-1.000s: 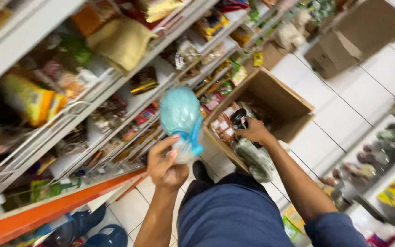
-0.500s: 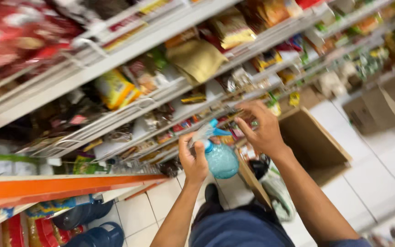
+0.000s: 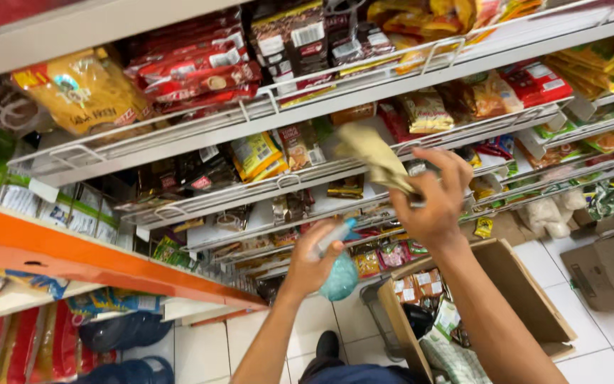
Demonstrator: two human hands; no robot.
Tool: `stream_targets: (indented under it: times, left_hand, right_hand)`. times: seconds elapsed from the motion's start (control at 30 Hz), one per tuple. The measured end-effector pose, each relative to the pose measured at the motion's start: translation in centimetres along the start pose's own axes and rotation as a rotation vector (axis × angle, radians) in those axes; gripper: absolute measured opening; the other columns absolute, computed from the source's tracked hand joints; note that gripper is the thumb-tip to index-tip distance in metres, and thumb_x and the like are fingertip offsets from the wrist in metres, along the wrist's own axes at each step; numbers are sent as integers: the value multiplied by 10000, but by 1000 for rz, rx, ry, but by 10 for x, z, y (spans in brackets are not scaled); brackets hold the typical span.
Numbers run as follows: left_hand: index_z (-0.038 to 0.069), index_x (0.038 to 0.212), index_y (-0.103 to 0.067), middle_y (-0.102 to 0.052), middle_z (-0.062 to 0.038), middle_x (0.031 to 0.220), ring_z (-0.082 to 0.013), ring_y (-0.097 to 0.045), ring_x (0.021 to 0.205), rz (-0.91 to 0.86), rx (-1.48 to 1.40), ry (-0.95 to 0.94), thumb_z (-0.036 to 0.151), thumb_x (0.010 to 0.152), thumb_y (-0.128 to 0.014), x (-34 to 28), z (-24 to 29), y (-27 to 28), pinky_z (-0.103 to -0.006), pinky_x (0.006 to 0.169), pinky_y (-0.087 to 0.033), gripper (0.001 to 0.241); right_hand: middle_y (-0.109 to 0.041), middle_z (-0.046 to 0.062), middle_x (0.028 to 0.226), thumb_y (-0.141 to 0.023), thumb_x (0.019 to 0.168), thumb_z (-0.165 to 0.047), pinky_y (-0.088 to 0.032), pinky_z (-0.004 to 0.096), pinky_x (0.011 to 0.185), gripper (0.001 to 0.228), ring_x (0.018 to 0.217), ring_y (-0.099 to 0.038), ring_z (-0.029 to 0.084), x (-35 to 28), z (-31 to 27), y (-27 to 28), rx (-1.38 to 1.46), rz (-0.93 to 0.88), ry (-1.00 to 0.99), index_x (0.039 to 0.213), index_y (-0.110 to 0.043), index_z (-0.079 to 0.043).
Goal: The person cleans various items and shelves in a convenience store by scanning products with a handheld device, wiping down packages with a cloth, and applying a liquid from a spray bottle to the shelf surfaces.
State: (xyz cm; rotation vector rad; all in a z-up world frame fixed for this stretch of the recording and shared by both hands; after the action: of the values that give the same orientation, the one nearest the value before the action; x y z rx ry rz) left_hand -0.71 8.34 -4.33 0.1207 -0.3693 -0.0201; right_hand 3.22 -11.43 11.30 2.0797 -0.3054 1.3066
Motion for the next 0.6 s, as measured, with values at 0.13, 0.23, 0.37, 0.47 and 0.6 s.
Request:
stream_targets:
  times: [0.13, 0.23, 0.37, 0.47, 0.6]
  left_hand:
    - [38, 1309, -565, -600, -58, 1101, -122, -508, 918, -109, -140, 25, 427, 1077, -623, -4, 6, -5, -272, 832, -463, 457]
    - [45, 1335, -502, -684, -87, 1276, -137, -672, 1013, -178, -387, 45, 429, 1074, -604, 2, 18, -23, -288, 895, -535, 475]
    - [40, 1384, -518, -665, -75, 1181, -138, -688, 934, -229, -233, 162, 401, 1031, -594, 5, 19, -38, -294, 852, -569, 510]
    - [35, 1240, -630, -681, -49, 1145, -132, -718, 889, -254, -272, 241, 405, 1047, -541, 8, 10, -45, -300, 796, -600, 427]
    - [48, 1089, -700, -695, -54, 924, -117, -680, 739, -198, -22, 236, 413, 1058, -534, 1, 11, -39, -286, 682, -553, 403]
  right_hand:
    - [-658, 56, 1158, -630, 1032, -159, -528, 315, 881, 296, 1014, -623, 134, -60, 65, -11, 532, -121, -628, 1302, -597, -42]
    - [-627, 41, 1232, -556, 1065, -178, -536, 315, 928, 357, 1080, -614, 123, -112, 97, -29, 907, -42, -950, 1397, -526, -51]
    - [-613, 60, 1290, -531, 1091, -181, -515, 344, 1002, 383, 1155, -600, 148, -151, 106, -35, 1071, -45, -1049, 1441, -495, -29]
    - [-605, 58, 1325, -529, 1042, -179, -510, 364, 1019, 427, 1191, -604, 164, -168, 103, -40, 1141, -62, -1126, 1448, -470, -62]
    - [-601, 82, 1334, -528, 1053, -179, -522, 398, 1018, 410, 1201, -614, 193, -180, 93, -50, 1259, -94, -1175, 1442, -472, -59]
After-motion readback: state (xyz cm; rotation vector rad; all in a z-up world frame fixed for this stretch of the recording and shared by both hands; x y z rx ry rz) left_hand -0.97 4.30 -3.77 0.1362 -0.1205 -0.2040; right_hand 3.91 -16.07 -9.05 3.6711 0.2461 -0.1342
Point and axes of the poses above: each hand's wrist, its own x-axis towards the middle knuckle, its own y-axis out of the back of the hand, z = x × y, the point moved 10 cm from there along x, towards the middle knuckle
